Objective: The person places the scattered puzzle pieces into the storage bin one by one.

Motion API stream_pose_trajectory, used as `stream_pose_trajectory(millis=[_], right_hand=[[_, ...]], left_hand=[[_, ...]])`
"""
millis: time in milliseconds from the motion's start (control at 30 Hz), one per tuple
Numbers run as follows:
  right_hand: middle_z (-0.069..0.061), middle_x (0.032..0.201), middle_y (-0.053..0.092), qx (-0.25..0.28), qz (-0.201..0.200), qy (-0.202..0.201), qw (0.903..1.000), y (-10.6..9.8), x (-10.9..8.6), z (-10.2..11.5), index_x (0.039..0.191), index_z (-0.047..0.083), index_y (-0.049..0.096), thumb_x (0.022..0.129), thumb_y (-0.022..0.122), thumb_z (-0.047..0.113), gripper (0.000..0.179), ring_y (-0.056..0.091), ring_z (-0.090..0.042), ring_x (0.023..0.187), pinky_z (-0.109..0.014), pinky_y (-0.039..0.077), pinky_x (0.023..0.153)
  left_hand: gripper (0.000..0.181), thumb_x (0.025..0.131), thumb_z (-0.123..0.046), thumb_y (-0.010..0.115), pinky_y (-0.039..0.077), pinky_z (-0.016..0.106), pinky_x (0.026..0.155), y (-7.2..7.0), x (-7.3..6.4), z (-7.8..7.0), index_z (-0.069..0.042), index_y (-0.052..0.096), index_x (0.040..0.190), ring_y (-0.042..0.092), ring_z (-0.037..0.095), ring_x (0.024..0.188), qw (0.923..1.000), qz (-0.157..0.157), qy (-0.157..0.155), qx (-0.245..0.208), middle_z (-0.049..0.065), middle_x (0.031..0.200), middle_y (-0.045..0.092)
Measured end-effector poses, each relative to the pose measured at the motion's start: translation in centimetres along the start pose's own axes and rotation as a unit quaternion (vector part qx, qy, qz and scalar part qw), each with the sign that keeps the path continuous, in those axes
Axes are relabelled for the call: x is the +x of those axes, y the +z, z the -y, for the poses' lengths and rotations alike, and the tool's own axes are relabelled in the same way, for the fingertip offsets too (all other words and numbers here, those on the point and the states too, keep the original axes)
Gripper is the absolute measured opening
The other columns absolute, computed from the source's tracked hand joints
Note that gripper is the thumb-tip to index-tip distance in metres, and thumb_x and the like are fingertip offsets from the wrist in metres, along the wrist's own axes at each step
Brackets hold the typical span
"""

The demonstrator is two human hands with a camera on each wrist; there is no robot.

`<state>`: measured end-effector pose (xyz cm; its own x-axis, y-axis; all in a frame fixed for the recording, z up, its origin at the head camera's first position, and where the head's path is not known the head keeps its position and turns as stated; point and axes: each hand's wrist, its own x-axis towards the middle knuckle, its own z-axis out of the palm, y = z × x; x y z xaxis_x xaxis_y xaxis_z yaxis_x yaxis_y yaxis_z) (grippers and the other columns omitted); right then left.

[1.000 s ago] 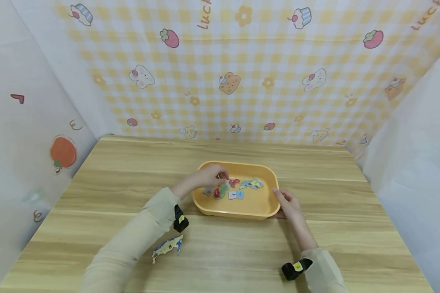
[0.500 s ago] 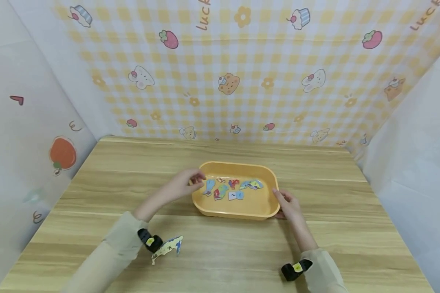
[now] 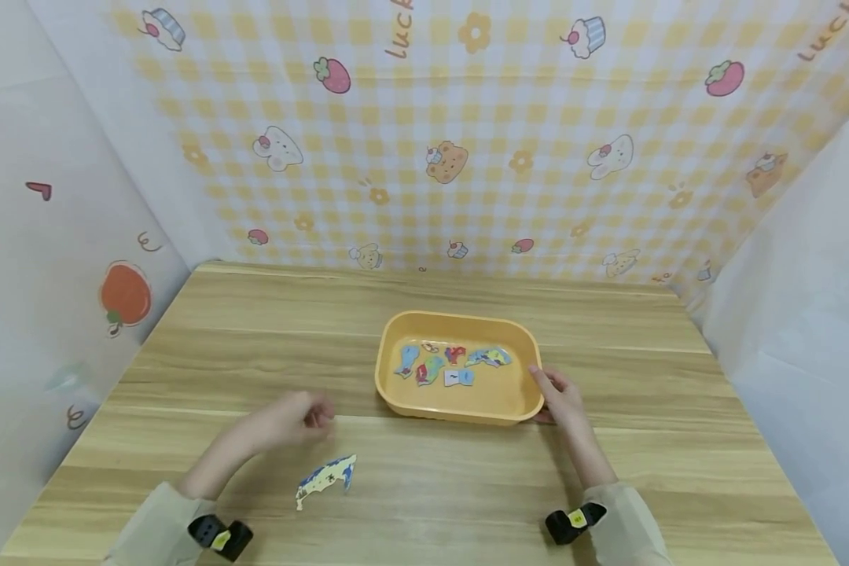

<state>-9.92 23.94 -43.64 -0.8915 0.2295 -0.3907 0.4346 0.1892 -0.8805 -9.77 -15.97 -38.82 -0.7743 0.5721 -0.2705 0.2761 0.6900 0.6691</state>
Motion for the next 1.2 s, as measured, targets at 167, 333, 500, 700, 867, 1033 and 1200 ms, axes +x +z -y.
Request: stream_pose_trajectory(millis=[167, 333, 500, 700, 867, 1033, 1200], right_hand=[[-0.010, 0.104, 0.059, -0.002, 0.000, 0.001, 1.0000, -0.1, 0.0, -0.1, 0.128, 0.001, 0.046, 0.088, 0.049, 0.052, 0.065, 0.061, -0.004, 0.066, -0.022, 0.055, 0.057], [-0.005, 0.096, 0.061, -0.001, -0.001, 0.009, 1.0000, -0.2, 0.0, 0.0, 0.129, 0.001, 0.045, 0.088, 0.049, 0.051, 0.065, 0.061, -0.004, 0.064, -0.022, 0.055, 0.056], [-0.004, 0.095, 0.062, -0.003, 0.002, 0.008, 1.0000, -0.3, -0.1, 0.0, 0.129, 0.000, 0.044, 0.088, 0.049, 0.052, 0.067, 0.061, -0.003, 0.063, -0.022, 0.055, 0.057], [0.000, 0.090, 0.061, 0.004, -0.001, 0.008, 1.0000, -0.1, 0.0, -0.1, 0.129, 0.000, 0.045, 0.088, 0.050, 0.050, 0.065, 0.061, -0.003, 0.062, -0.022, 0.055, 0.056], [0.000, 0.089, 0.061, 0.006, -0.001, 0.006, 1.0000, -0.1, 0.0, -0.1, 0.128, 0.000, 0.046, 0.088, 0.050, 0.049, 0.063, 0.061, -0.003, 0.062, -0.022, 0.055, 0.055], [-0.001, 0.088, 0.062, 0.006, 0.001, 0.006, 1.0000, -0.2, 0.0, -0.1, 0.128, -0.001, 0.046, 0.088, 0.050, 0.050, 0.065, 0.062, -0.003, 0.061, -0.022, 0.055, 0.055], [-0.001, 0.089, 0.063, 0.006, 0.006, 0.003, 1.0000, -0.2, 0.0, -0.1, 0.129, -0.002, 0.045, 0.088, 0.050, 0.050, 0.066, 0.062, -0.003, 0.062, -0.022, 0.055, 0.056]], left_hand=[[0.018, 0.074, -0.014, 0.072, 0.043, 0.017, 0.057, 1.3, -2.4, 0.6, -0.004, 0.061, 0.084, 0.047, 0.004, 0.066, 0.9997, 0.023, -0.009, -0.003, -0.003, 0.073, 0.055], [0.026, 0.068, -0.017, 0.077, 0.039, 0.018, 0.055, 2.7, -3.7, 0.9, -0.006, 0.059, 0.082, 0.046, 0.008, 0.066, 0.9987, 0.024, -0.044, -0.004, -0.002, 0.073, 0.053], [0.036, 0.062, -0.022, 0.081, 0.036, 0.021, 0.055, 4.1, -4.3, 0.6, -0.008, 0.055, 0.081, 0.044, 0.012, 0.066, 0.9958, 0.012, -0.086, 0.030, -0.001, 0.074, 0.051], [0.034, 0.059, -0.017, 0.082, 0.030, 0.022, 0.051, 5.4, -4.3, 0.3, -0.008, 0.053, 0.076, 0.039, 0.012, 0.061, 0.9908, -0.022, -0.095, 0.094, -0.001, 0.069, 0.046], [0.029, 0.063, -0.013, 0.080, 0.031, 0.022, 0.052, 5.6, -4.1, 0.3, -0.010, 0.052, 0.072, 0.039, 0.012, 0.061, 0.9903, -0.018, -0.106, 0.088, -0.001, 0.068, 0.046], [0.025, 0.066, -0.012, 0.077, 0.032, 0.022, 0.053, 5.5, -4.1, 0.4, -0.009, 0.053, 0.073, 0.039, 0.012, 0.062, 0.9924, -0.010, -0.089, 0.084, -0.001, 0.069, 0.046], [0.025, 0.069, -0.011, 0.075, 0.031, 0.021, 0.053, 5.7, -4.2, 0.3, -0.009, 0.051, 0.074, 0.037, 0.011, 0.062, 0.9925, -0.003, -0.064, 0.104, -0.001, 0.070, 0.044]])
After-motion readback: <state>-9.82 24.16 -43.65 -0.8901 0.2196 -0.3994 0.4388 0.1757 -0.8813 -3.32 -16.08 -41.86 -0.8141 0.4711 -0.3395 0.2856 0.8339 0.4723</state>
